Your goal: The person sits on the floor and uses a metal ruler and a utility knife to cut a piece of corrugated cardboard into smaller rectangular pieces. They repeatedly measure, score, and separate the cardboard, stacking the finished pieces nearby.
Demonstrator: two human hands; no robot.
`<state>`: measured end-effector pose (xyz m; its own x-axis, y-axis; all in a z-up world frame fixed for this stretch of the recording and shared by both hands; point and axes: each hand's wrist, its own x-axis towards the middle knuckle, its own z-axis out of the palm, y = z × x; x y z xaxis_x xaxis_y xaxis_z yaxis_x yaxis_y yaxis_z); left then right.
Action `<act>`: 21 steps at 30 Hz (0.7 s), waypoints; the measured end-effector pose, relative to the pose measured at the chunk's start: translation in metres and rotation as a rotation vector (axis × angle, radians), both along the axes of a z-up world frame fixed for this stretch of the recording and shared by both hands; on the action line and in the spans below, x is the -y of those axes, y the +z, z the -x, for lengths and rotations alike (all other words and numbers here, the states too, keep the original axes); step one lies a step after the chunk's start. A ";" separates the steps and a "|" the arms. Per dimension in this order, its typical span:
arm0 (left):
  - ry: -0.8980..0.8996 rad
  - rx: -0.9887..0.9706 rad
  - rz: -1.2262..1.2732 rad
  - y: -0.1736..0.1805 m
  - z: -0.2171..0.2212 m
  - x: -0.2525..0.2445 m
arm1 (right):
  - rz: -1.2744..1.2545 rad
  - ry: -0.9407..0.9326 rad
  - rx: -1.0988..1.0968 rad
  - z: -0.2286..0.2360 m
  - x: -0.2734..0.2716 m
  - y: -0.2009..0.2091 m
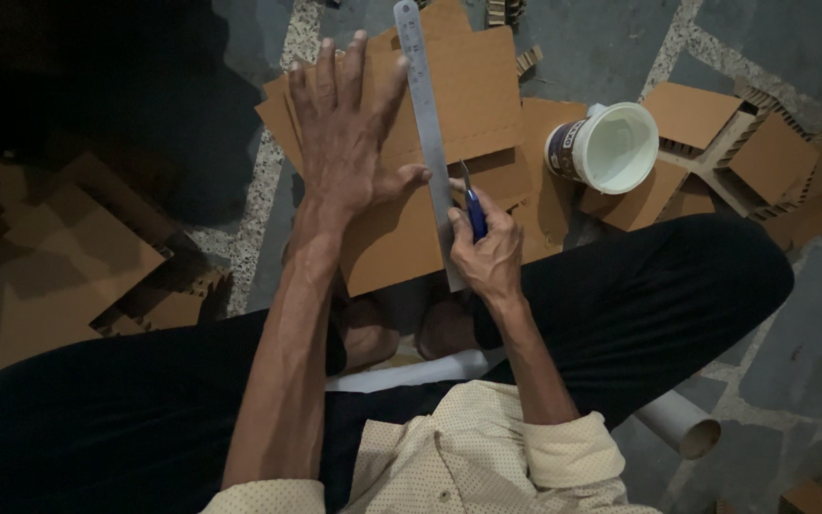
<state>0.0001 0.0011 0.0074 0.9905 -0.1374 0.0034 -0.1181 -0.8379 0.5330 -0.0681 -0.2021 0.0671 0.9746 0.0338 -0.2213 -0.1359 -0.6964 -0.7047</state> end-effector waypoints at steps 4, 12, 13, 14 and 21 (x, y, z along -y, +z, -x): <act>-0.010 -0.057 -0.026 0.001 0.000 0.000 | -0.045 0.034 0.093 0.001 0.001 -0.004; -0.015 -0.017 -0.009 -0.002 0.000 -0.001 | 0.003 -0.007 -0.044 -0.001 0.002 -0.003; -0.012 -0.017 -0.002 -0.002 0.000 -0.001 | -0.011 -0.004 -0.039 -0.002 0.001 -0.002; -0.002 -0.014 -0.017 0.000 0.001 -0.001 | -0.026 -0.001 -0.035 -0.002 0.001 0.000; 0.064 -0.128 -0.203 0.024 0.000 0.015 | -0.002 0.001 -0.006 -0.003 0.002 0.003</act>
<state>0.0005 -0.0141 0.0317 0.9878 -0.0595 -0.1441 -0.0037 -0.9329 0.3602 -0.0649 -0.2040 0.0697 0.9731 0.0355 -0.2274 -0.1394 -0.6952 -0.7051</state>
